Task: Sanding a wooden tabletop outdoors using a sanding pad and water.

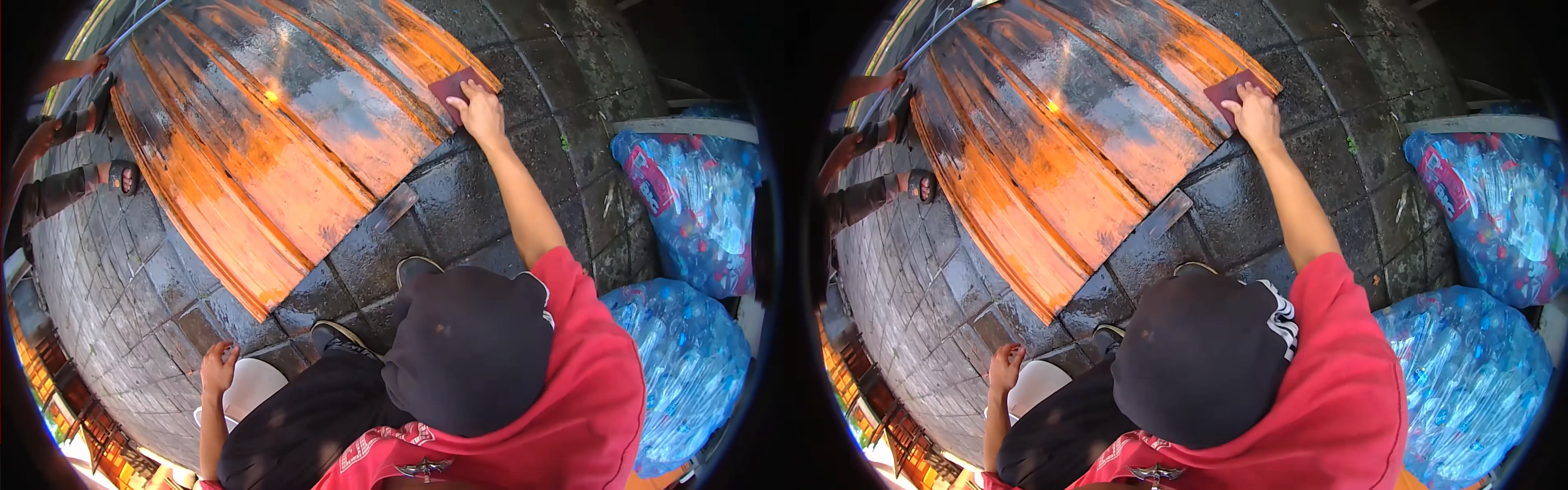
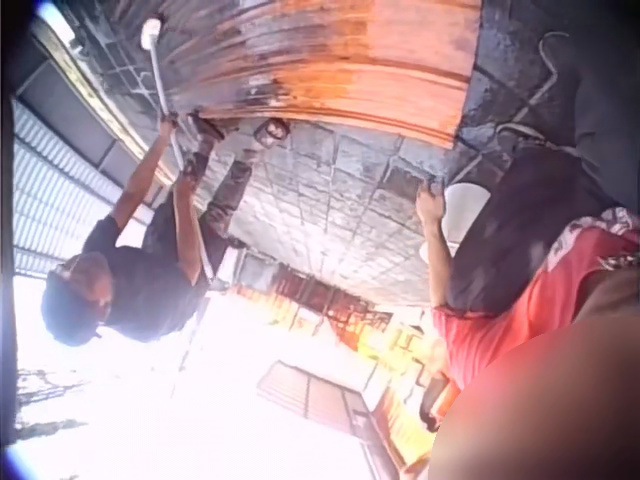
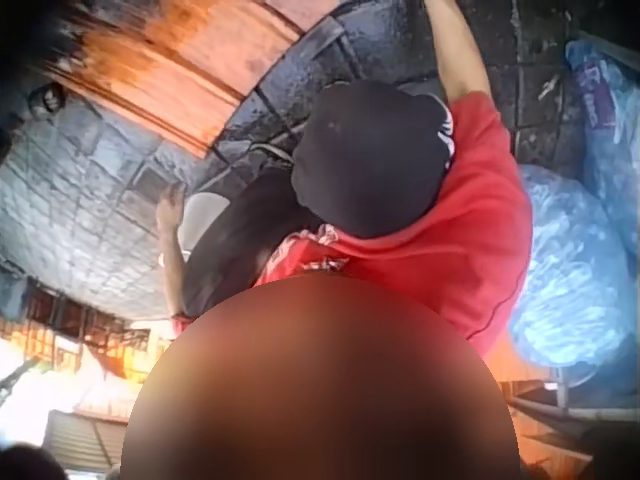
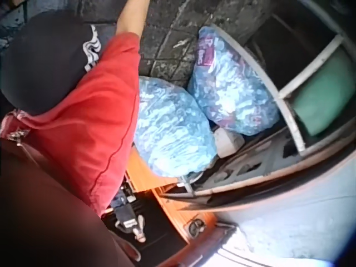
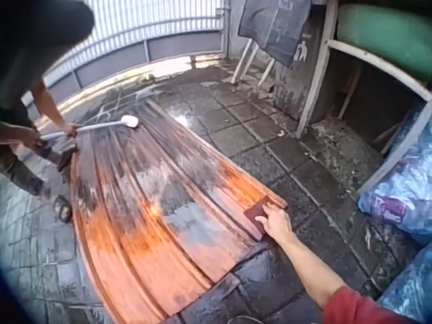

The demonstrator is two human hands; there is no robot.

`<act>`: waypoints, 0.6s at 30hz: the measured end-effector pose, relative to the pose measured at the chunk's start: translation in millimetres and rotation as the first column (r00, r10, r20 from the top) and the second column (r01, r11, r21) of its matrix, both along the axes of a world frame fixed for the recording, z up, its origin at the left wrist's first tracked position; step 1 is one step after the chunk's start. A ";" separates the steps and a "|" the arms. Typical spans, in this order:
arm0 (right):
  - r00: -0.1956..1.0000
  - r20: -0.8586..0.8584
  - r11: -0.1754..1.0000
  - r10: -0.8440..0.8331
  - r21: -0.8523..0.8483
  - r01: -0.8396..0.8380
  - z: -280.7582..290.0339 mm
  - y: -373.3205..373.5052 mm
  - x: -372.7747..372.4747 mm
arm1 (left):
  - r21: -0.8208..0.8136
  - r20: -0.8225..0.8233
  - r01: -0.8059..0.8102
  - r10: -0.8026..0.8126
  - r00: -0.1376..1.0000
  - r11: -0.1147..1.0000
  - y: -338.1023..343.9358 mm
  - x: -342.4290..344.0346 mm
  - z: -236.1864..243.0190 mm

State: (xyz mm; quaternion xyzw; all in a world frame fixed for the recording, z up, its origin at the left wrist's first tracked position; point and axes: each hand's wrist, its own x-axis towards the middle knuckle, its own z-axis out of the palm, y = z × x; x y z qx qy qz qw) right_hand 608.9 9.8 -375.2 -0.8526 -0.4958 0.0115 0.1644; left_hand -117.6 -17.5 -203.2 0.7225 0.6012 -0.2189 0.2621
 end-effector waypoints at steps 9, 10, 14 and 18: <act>0.971 -0.134 0.947 -0.196 0.233 0.223 2.8 4.5 12.1 | 0.013 0.063 -0.047 0.046 0.997 0.999 7.0 10.2 -5.1; 0.989 -0.114 0.960 -0.091 0.255 0.118 -6.6 -7.0 -7.3 | 0.000 0.079 -0.051 0.050 0.996 0.999 8.0 9.3 -6.0; 0.990 -0.083 0.951 0.117 0.295 -0.088 -3.2 -13.2 -7.9 | -0.029 0.057 -0.051 0.053 0.997 0.998 12.5 12.1 -5.6; 0.986 -0.069 0.958 -0.154 0.234 0.166 8.4 -0.3 15.7 | -0.028 0.135 -0.060 0.063 0.989 0.998 18.8 23.0 -17.8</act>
